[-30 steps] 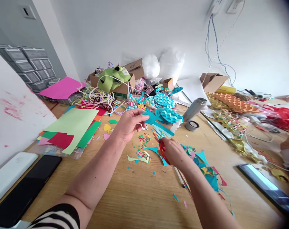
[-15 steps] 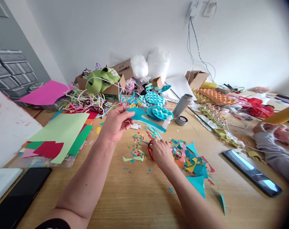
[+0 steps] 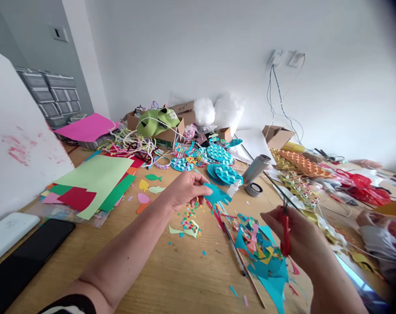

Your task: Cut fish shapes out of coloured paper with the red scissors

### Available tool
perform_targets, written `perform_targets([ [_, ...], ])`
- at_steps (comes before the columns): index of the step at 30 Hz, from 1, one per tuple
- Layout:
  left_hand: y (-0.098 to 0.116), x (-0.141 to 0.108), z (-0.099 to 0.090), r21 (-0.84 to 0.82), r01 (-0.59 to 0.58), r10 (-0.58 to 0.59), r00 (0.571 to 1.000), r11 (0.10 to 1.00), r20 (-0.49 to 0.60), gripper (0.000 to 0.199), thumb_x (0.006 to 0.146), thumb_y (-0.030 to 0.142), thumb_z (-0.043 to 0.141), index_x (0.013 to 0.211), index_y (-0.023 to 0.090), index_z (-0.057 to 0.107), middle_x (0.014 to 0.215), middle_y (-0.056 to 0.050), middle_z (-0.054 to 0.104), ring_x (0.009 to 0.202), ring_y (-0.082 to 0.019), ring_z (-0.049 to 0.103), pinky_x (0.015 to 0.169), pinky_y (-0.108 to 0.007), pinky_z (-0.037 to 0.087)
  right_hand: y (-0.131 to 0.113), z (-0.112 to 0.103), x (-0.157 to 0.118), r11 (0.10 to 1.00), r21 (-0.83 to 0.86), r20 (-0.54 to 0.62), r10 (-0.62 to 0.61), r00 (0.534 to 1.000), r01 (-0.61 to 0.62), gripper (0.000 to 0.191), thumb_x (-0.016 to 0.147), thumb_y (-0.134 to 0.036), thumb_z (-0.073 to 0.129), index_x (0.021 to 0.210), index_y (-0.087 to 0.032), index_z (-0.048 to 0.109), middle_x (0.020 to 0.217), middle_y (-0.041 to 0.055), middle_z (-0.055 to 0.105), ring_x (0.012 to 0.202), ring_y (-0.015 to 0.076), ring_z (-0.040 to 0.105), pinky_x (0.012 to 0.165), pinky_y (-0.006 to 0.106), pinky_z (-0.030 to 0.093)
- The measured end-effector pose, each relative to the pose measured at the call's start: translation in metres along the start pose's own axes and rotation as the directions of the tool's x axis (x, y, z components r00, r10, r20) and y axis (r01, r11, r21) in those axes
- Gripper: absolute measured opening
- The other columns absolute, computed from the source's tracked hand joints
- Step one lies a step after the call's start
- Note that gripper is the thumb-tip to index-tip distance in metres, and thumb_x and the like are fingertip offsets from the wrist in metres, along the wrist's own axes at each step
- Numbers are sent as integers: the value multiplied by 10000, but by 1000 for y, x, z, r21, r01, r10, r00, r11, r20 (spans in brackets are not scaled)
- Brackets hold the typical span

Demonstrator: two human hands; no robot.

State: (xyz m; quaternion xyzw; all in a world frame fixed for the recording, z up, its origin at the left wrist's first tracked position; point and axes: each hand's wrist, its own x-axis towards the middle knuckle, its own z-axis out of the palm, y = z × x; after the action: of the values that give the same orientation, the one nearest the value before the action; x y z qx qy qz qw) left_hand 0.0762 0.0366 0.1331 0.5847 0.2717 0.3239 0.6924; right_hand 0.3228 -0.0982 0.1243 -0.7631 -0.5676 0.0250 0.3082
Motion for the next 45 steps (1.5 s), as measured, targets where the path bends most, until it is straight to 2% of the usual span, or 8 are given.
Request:
perform_targets([
  [4, 1, -2, 6, 65, 17, -17, 1000, 998, -1, 141, 610, 206, 675, 703, 143, 590, 495, 9, 578, 401, -92, 526, 364, -173, 284, -70, -2, 23, 916, 385, 86, -155, 984, 110, 293, 792, -489, 627, 796, -198, 591, 827, 57, 677, 753, 213, 633, 635, 286, 502],
  [8, 3, -3, 4, 113, 5, -7, 1000, 994, 22, 78, 613, 177, 645, 649, 154, 579, 489, 25, 545, 430, -84, 511, 387, -178, 296, -107, 18, 37, 841, 527, 284, -313, 906, 126, 267, 766, -429, 677, 801, -181, 584, 760, 31, 634, 683, 171, 579, 610, 267, 489],
  [14, -3, 2, -3, 147, -37, 39, 999, 988, -13, 60, 655, 187, 626, 644, 154, 577, 533, 36, 505, 440, -51, 407, 409, -186, 269, -103, 49, 45, 763, 646, 274, -251, 928, 16, 304, 703, -417, 732, 772, -181, 553, 683, -7, 555, 587, 130, 497, 493, 225, 401],
  [21, -17, 13, -2, 53, -102, 107, 990, 993, -87, 216, 691, 334, 690, 767, 141, 631, 597, 24, 518, 496, -71, 435, 454, -211, 312, -103, 67, 53, 627, 778, 117, -81, 990, -41, 363, 667, -462, 749, 793, -195, 538, 719, 13, 594, 645, 170, 553, 565, 263, 445],
  [27, -17, 17, 1, -19, -154, 146, 965, 988, -217, 190, 672, 296, 693, 725, 120, 642, 639, -12, 579, 576, -90, 497, 549, -224, 373, -92, 69, 56, 725, 688, 175, -123, 977, -32, 313, 788, -496, 638, 793, -192, 563, 713, 22, 617, 680, 182, 578, 596, 264, 460],
  [31, -16, 18, 0, -88, -160, 126, 943, 983, -308, 202, 634, 300, 708, 708, 128, 633, 636, -13, 598, 578, -99, 517, 572, -234, 405, -84, 70, 59, 767, 642, 251, -213, 944, 2, 433, 856, -596, 500, 790, -179, 595, 779, 67, 661, 776, 219, 623, 704, 302, 498],
  [40, -11, 18, -6, -150, -169, 111, 937, 974, -330, 208, 613, 300, 716, 650, 138, 591, 619, -3, 597, 581, -103, 546, 611, -243, 427, -82, 90, 58, 662, 742, 505, -446, 739, -108, 512, 775, -668, 569, 737, -158, 560, 648, 38, 618, 594, 167, 599, 574, 277, 484],
  [45, -11, 18, -7, -165, -151, 87, 935, 975, -343, 214, 609, 295, 718, 674, 137, 588, 642, -9, 613, 584, -109, 562, 597, -241, 434, -78, 96, 58, 693, 700, 554, -376, 743, -171, 512, 798, -640, 566, 690, -140, 562, 610, 28, 607, 527, 137, 585, 506, 243, 439],
])
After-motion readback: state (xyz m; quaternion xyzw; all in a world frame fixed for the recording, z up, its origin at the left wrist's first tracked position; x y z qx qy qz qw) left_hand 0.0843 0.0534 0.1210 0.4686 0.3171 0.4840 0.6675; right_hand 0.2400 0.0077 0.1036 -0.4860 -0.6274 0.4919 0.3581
